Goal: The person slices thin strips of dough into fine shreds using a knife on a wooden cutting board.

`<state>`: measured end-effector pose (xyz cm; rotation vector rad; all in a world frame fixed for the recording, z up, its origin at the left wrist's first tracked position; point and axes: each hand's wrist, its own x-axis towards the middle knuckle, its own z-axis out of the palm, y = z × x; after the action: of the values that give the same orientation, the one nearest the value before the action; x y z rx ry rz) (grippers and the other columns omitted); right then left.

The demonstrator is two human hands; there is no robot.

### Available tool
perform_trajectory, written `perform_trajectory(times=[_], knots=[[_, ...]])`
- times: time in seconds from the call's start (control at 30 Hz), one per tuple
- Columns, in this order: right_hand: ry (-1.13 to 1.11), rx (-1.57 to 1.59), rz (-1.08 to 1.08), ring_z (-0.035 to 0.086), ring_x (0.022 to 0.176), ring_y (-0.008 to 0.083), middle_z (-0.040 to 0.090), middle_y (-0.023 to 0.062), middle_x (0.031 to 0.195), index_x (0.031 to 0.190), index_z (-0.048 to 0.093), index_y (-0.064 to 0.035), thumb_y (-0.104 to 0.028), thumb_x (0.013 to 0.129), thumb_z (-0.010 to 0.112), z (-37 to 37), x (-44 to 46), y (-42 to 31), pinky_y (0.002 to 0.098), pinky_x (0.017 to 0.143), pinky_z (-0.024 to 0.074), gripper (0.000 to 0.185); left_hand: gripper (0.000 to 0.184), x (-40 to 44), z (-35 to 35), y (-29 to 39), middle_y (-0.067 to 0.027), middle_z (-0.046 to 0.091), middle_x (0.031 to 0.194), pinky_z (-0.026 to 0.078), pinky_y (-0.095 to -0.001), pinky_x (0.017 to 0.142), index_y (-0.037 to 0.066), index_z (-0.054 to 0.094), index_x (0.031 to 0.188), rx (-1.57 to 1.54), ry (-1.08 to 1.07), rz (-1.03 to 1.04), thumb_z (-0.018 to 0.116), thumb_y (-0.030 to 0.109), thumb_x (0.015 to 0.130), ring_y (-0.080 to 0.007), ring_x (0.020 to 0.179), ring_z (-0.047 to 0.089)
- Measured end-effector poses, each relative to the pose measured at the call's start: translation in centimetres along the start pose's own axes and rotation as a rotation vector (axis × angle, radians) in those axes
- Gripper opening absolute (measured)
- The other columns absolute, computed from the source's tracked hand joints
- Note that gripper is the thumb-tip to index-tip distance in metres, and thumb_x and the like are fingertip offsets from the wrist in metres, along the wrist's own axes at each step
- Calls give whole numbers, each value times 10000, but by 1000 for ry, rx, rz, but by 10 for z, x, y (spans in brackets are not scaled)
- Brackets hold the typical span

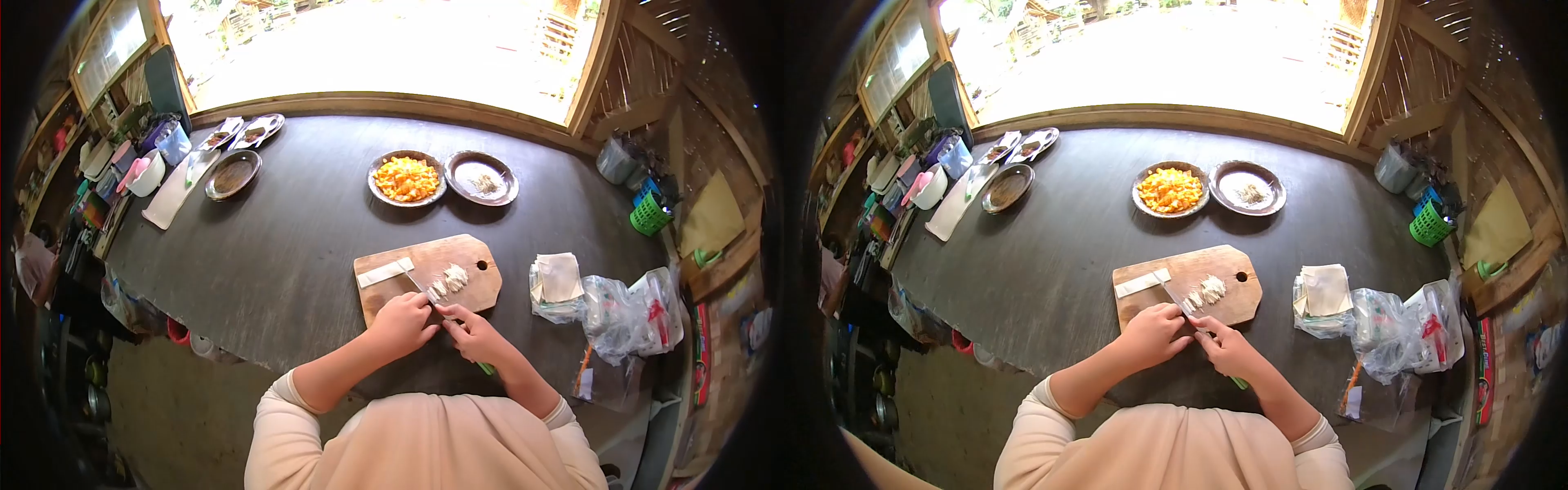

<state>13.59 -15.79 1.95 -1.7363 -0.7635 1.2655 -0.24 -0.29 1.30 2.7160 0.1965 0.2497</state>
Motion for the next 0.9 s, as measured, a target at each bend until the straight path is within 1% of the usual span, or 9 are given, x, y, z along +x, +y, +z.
perform_trajectory(times=[0.13,0.23,0.33,0.4,0.53,0.6,0.73,0.8,0.9], knots=[[72,-145,-167,479,475,104,551,39,613,1351,560,-164,-182,1014,548,4,11,14,292,475,433,338,331,0,2,-2,-127,644,1104,479,-409,946,5,695,1003,3,13,3,681,303,858,-291,1095,601],[146,-268,-417,476,481,108,563,58,613,1338,566,-131,-165,1008,551,5,14,16,302,499,444,332,335,-1,2,0,-113,642,1128,442,-415,962,26,701,1008,51,14,-10,667,331,873,-271,1123,591],[75,-159,-272,492,513,108,578,68,625,1347,554,-119,-168,1011,548,2,3,6,298,524,451,339,341,-2,-3,4,-97,639,1152,406,-413,974,49,706,1017,99,-11,-40,654,359,885,-249,1148,580],[-2,-50,-1,534,570,109,617,89,687,1358,542,-122,-178,1011,550,-1,-4,-7,296,576,474,351,344,-2,-4,5,-90,637,1163,392,-411,978,59,706,1024,104,-36,-59,649,370,889,-239,1159,575],[-13,-59,51,574,608,131,650,134,738,1364,534,-124,-181,1013,546,0,2,0,310,620,493,356,339,-2,-5,5,-91,638,1158,399,-415,971,59,705,1025,106,-32,-54,658,363,884,-241,1152,578],[157,-290,-494,384,432,52,461,-44,584,1376,542,-210,-166,1030,512,6,21,30,238,396,322,350,337,-2,-4,5,-92,638,1158,402,-416,969,59,706,1023,101,-25,-44,660,362,883,-242,1152,579],[223,-290,-599,415,446,64,488,-17,582,1372,546,-191,-157,1026,516,9,22,29,252,423,361,348,332,-2,-5,4,-90,639,1150,421,-420,946,57,706,1021,69,-17,-53,664,356,881,-251,1143,583],[69,-142,-205,466,474,84,551,40,607,1346,561,-140,-144,1016,532,6,1,3,270,486,406,331,333,-1,-6,4,-90,639,1149,427,-422,939,57,704,1026,70,-40,-68,664,355,882,-254,1141,584],[26,-78,-40,473,477,86,548,38,607,1341,564,-136,-151,1016,533,4,-6,-9,271,487,408,326,338,-2,-7,4,-89,640,1147,432,-424,930,57,703,1034,64,-49,-66,666,356,880,-254,1139,586]])
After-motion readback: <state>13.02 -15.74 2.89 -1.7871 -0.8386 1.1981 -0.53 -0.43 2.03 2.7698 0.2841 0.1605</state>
